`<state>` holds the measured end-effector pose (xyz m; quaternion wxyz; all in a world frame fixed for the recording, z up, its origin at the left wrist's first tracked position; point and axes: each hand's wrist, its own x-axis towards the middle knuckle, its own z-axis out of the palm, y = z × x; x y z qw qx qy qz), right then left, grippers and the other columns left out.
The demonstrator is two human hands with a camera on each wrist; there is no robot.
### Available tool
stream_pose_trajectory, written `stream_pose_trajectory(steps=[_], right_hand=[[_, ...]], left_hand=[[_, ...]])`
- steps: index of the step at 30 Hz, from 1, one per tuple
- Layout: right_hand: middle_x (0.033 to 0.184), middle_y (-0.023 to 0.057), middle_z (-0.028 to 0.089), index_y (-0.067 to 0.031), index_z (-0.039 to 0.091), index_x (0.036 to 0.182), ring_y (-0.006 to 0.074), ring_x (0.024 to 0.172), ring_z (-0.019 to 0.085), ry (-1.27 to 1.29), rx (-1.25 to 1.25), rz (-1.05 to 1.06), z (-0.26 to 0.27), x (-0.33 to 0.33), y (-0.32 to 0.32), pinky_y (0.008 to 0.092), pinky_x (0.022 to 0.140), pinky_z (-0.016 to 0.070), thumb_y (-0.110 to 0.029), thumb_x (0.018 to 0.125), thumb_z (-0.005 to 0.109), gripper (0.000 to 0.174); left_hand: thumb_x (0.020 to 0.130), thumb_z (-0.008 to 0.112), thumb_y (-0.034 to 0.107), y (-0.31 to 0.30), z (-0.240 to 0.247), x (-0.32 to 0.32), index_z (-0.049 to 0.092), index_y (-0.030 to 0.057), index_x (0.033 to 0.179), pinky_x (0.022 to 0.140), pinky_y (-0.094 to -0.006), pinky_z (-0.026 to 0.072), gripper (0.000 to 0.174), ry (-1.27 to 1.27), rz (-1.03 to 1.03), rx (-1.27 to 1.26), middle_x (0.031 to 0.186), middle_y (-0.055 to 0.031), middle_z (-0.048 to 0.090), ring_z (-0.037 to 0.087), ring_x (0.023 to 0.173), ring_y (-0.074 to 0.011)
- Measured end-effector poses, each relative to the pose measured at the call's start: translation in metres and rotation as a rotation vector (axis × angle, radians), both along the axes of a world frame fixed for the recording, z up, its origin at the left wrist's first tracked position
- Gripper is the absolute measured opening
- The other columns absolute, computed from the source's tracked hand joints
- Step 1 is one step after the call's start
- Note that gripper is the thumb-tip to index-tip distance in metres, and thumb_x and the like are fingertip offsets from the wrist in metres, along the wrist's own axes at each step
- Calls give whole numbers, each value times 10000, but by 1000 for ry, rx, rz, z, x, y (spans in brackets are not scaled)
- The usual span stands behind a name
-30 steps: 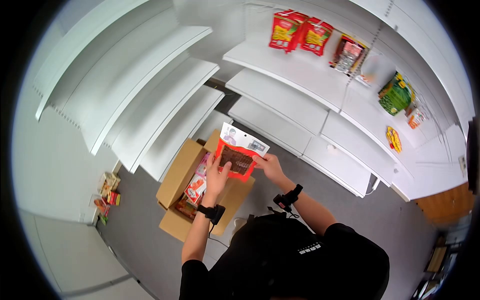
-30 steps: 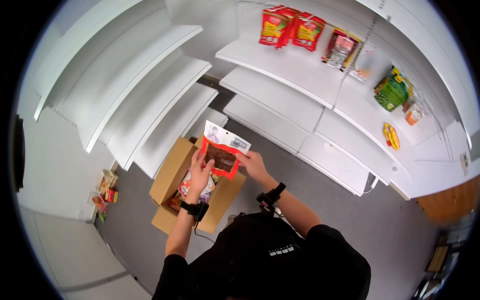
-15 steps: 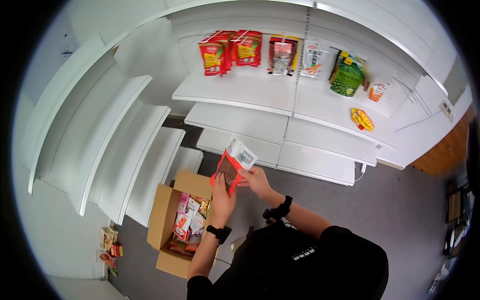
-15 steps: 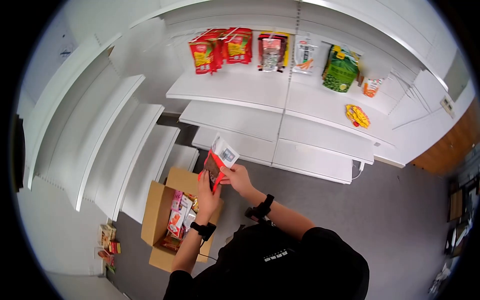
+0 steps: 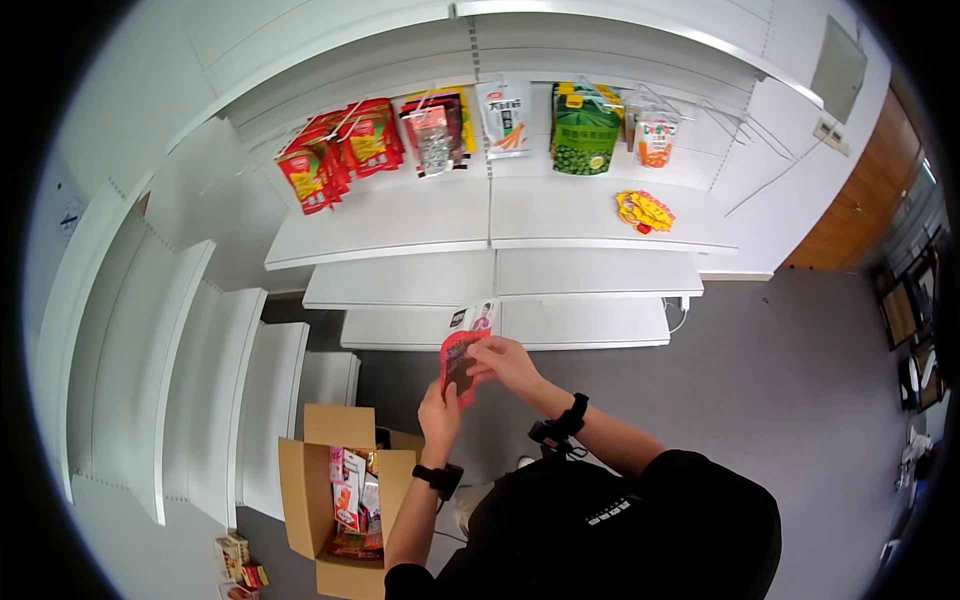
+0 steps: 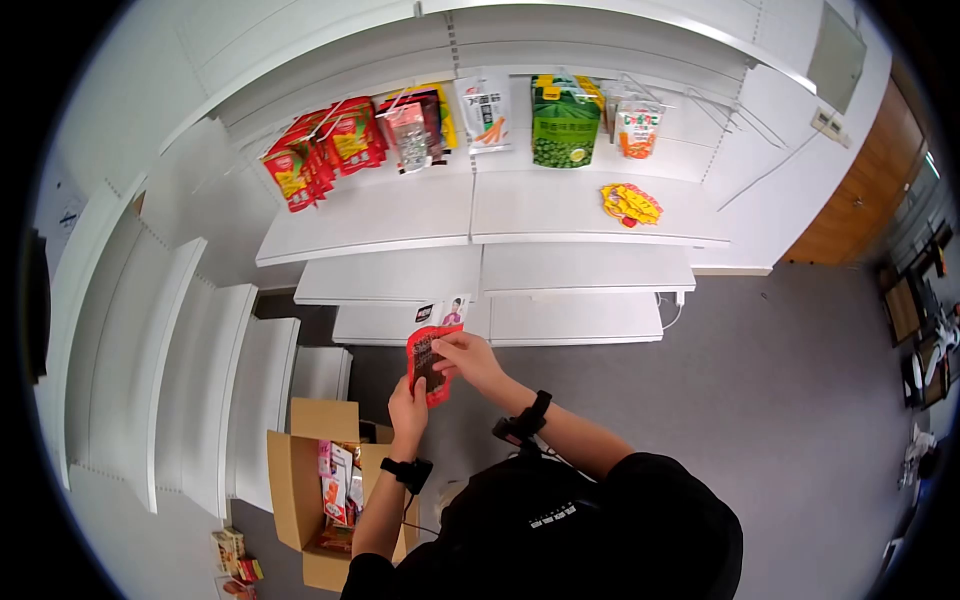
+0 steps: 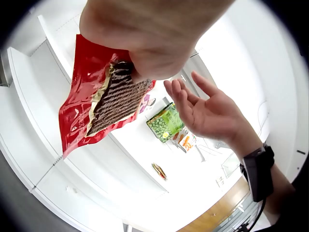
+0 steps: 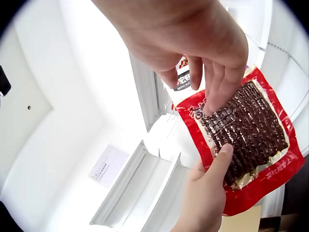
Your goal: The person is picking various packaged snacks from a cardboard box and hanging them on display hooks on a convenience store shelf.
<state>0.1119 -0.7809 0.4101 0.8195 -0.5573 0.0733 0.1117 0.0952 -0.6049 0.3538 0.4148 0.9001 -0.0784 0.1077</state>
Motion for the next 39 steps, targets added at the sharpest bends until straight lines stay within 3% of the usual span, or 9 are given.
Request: stream_pose_trajectory(steps=[4, 7, 10, 13, 19, 26, 32, 39], right_hand=[[985, 70, 623, -11, 598, 1022, 159, 861, 618, -5, 11, -108, -25, -3, -34, 293, 761, 505, -264, 885, 609, 288], [978, 58, 623, -24, 602, 1012, 142, 879, 603, -29, 5, -178, -38, -8, -56, 287, 771, 483, -265, 885, 608, 272], [970, 46, 619, -30, 603, 1025, 133, 883, 591, 8, -105, -268, -44, -14, -77, 278, 761, 464, -269, 879, 614, 280], [976, 41, 609, -31, 589, 1066, 125, 901, 569, -4, -187, -366, -43, -18, -97, 270, 763, 449, -269, 868, 625, 312], [1007, 37, 595, -29, 554, 1135, 117, 918, 551, 28, -243, -508, -42, -9, -126, 272, 769, 446, -274, 859, 633, 377], [1056, 66, 614, 1, 518, 1172, 131, 960, 578, -55, -89, -432, -27, 18, -131, 299, 790, 462, -234, 893, 593, 372], [971, 70, 639, 6, 564, 1116, 125, 855, 596, -87, -49, -397, -29, 48, -128, 272, 765, 472, -179, 893, 595, 291], [962, 48, 642, 3, 585, 1057, 103, 857, 588, -154, -29, -386, -26, 94, -127, 250, 770, 459, -127, 902, 575, 202]], left_hand=[[902, 523, 204, -23, -8, 8, 608, 14, 992, 713, -400, 479, 227, 24, -62, -101, 893, -215, 618, 593, 846, -403], [905, 537, 194, -36, -9, 19, 608, 3, 1018, 719, -360, 480, 233, 109, -125, -224, 878, -203, 639, 636, 802, -331], [905, 556, 182, -52, -12, 31, 602, -8, 1058, 737, -314, 474, 248, 181, -186, -430, 897, -150, 661, 626, 792, -188], [906, 563, 167, -66, -7, 46, 600, -33, 1058, 751, -281, 468, 254, 252, -270, -567, 908, -88, 660, 573, 817, -104], [919, 559, 158, -90, 14, 72, 586, -53, 1071, 776, -256, 455, 262, 364, -385, -722, 980, -60, 644, 572, 865, -103], [937, 538, 144, -104, 22, 105, 555, -42, 1137, 831, -254, 448, 274, 457, -480, -878, 1083, -57, 609, 562, 941, -107], [939, 537, 137, -107, 26, 131, 553, -44, 1140, 833, -252, 447, 272, 454, -526, -915, 1088, -55, 606, 558, 948, -102], [938, 535, 134, -107, 26, 174, 554, -47, 1131, 824, -252, 449, 265, 462, -535, -933, 1075, -56, 608, 559, 929, -101]])
